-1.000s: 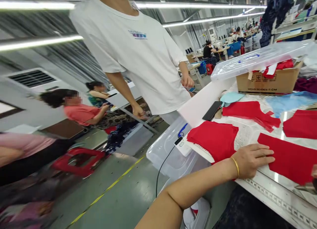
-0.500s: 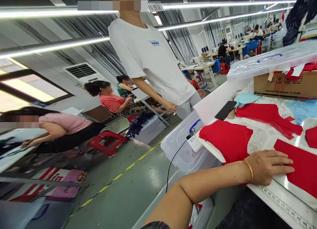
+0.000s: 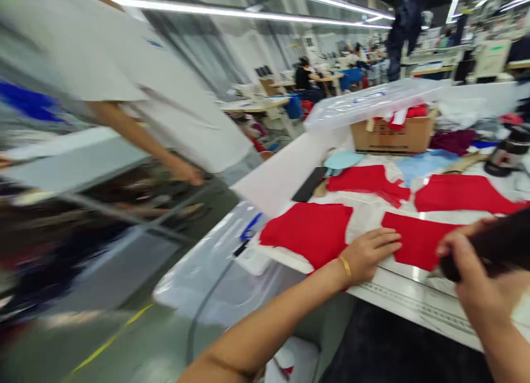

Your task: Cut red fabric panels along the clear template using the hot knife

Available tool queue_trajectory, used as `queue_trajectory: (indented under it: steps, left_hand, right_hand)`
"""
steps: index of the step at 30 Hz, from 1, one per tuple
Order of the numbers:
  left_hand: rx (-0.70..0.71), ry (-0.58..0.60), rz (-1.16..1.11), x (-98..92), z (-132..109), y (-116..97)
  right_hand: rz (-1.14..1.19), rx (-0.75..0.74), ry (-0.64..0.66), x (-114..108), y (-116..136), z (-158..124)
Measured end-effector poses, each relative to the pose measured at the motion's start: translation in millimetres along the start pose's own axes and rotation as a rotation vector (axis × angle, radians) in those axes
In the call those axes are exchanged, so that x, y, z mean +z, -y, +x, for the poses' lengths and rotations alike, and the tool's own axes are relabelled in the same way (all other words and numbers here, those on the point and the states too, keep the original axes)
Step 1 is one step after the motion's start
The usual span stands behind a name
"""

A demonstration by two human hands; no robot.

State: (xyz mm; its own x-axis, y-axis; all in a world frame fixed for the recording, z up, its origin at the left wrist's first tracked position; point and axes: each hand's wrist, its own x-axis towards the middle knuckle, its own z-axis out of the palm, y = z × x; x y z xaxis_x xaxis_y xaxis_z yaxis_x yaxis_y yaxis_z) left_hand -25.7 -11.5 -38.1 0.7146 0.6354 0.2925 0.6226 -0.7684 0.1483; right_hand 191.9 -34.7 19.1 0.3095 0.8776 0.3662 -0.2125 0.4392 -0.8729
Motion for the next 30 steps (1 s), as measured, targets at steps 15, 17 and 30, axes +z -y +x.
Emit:
queue_trajectory:
  steps: [15, 17, 30]
  left_hand:
    - [0.089, -0.292, -0.058, -4.1, -6, 8]
    - [0.086, -0.285, -0.062, -4.6, -6, 8]
    - [0.110, -0.286, -0.043, -8.3, -5, 8]
  right_hand:
    - [-0.153, -0.177, 0.080, 15, 12, 25]
    - [-0.150, -0.178, 0.077, 14, 13, 27]
    - [-0.160, -0.170, -0.024, 18, 9, 28]
